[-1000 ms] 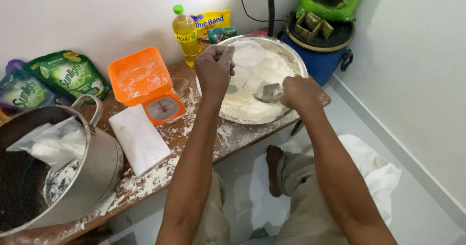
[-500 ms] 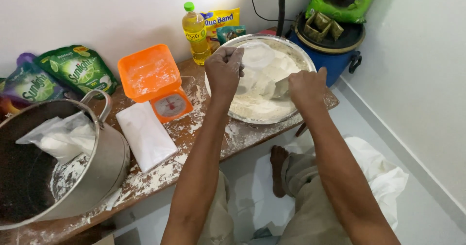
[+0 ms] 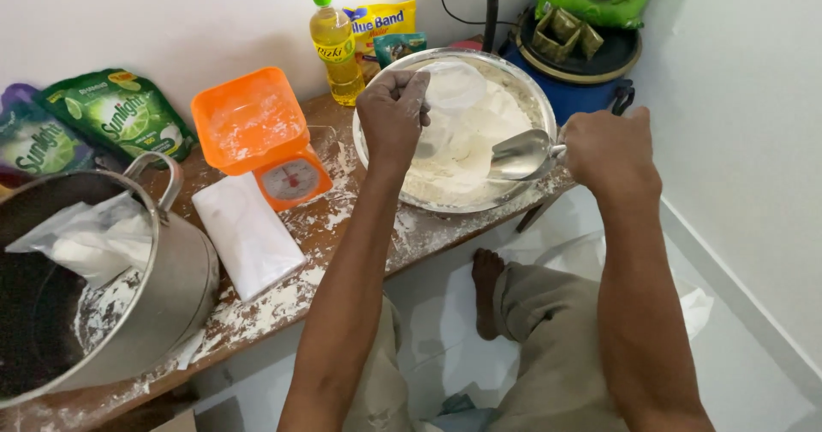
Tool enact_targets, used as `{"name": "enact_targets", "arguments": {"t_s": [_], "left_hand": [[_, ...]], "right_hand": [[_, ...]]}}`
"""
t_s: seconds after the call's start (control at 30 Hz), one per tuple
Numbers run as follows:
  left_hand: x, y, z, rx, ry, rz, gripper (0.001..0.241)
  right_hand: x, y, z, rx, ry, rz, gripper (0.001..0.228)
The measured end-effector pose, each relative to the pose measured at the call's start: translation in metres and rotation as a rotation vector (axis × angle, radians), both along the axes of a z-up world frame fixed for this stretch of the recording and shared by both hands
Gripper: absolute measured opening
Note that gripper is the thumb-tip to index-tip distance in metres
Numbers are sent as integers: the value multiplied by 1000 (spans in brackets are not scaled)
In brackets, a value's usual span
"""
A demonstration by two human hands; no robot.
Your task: Measuring flour into small plastic bags using a scoop and a scale, and mixing dough in a large bowl.
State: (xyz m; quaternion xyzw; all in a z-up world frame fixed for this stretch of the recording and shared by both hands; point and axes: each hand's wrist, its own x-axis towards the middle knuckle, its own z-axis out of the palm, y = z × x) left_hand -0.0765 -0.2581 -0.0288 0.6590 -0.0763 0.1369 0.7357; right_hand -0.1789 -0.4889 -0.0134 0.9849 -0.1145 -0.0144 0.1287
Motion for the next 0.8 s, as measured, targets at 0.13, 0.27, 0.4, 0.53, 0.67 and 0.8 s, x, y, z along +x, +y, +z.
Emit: {"name": "enact_targets", "arguments": {"t_s": [0.13,0.27,0.4,0.53,0.67,0.8], "left_hand": [[-2,-1,2,18,14,15,16],[0,2,0,-32,-30,-1,15],[0,3,1,-3,1,10,14],[-3,3,4,-16,-5,-13,13],[-9,3,11,20,-18,-5,14],[-5,4,6,-16,-27,-7,13]], "right_hand": [[7,3,-8,2,28,-3,34],[8,11,-6,-15,46,5,31],[14,-3,-26,48,62,35,26],[16,9,-27,96,99,-18,25],[13,19,-28,224,74,-9,23],[14,24,-36,232,98,23,18]]}}
